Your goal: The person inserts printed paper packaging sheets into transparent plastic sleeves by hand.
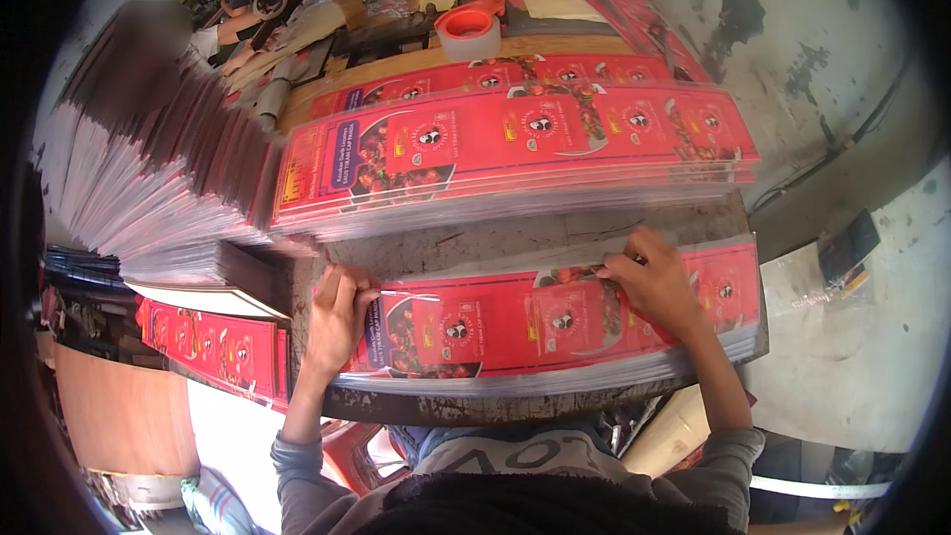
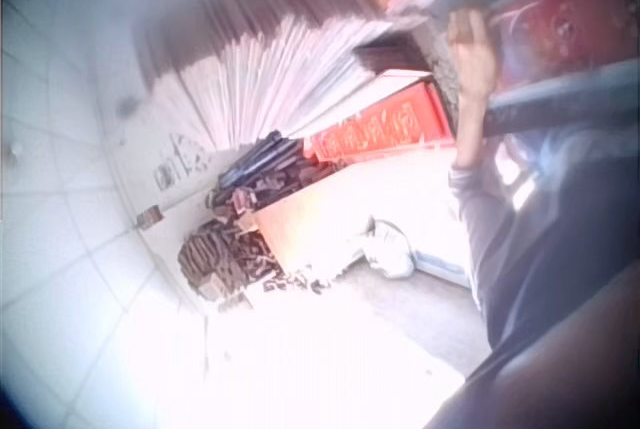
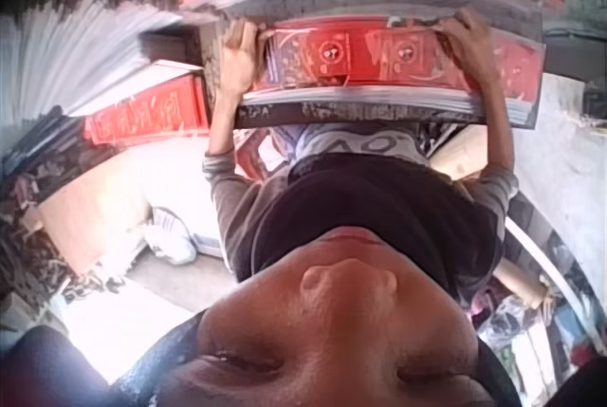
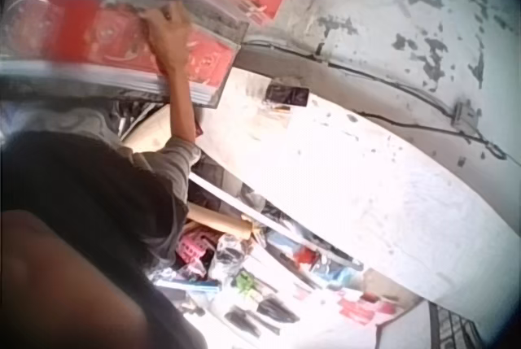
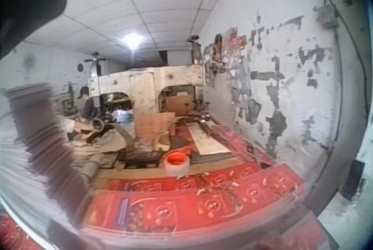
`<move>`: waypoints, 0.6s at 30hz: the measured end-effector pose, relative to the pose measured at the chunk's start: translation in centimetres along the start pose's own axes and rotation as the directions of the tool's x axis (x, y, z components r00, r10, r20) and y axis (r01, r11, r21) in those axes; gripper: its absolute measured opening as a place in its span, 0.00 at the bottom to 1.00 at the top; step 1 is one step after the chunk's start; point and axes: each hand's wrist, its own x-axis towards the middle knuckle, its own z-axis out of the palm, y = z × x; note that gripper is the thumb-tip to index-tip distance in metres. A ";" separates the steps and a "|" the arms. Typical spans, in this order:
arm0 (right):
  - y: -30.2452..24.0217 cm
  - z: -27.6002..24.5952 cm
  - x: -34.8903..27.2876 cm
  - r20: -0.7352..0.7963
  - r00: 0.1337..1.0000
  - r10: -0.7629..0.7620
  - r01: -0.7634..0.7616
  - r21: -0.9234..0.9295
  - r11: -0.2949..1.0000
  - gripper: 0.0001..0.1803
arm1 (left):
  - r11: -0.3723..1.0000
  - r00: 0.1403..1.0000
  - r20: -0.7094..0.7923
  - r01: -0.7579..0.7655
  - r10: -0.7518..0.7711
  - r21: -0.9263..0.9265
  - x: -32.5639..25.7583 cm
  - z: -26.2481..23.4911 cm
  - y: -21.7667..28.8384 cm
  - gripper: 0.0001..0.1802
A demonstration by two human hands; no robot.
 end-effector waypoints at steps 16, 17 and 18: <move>4.8 -5.8 14.3 -0.045 0.983 0.176 -0.162 0.213 0.963 0.09 | 0.813 0.916 -0.377 0.112 0.139 0.571 11.7 -5.6 0.0 0.15; 5.2 -4.0 13.8 -0.053 0.983 0.174 -0.159 0.212 0.964 0.09 | 0.871 0.950 -0.310 0.120 0.039 0.477 11.3 -4.7 -0.1 0.22; 5.1 -2.1 13.0 -0.021 0.990 0.138 -0.138 0.006 0.990 0.12 | 0.912 0.972 -0.229 0.141 -0.054 0.384 10.6 -4.3 -0.3 0.29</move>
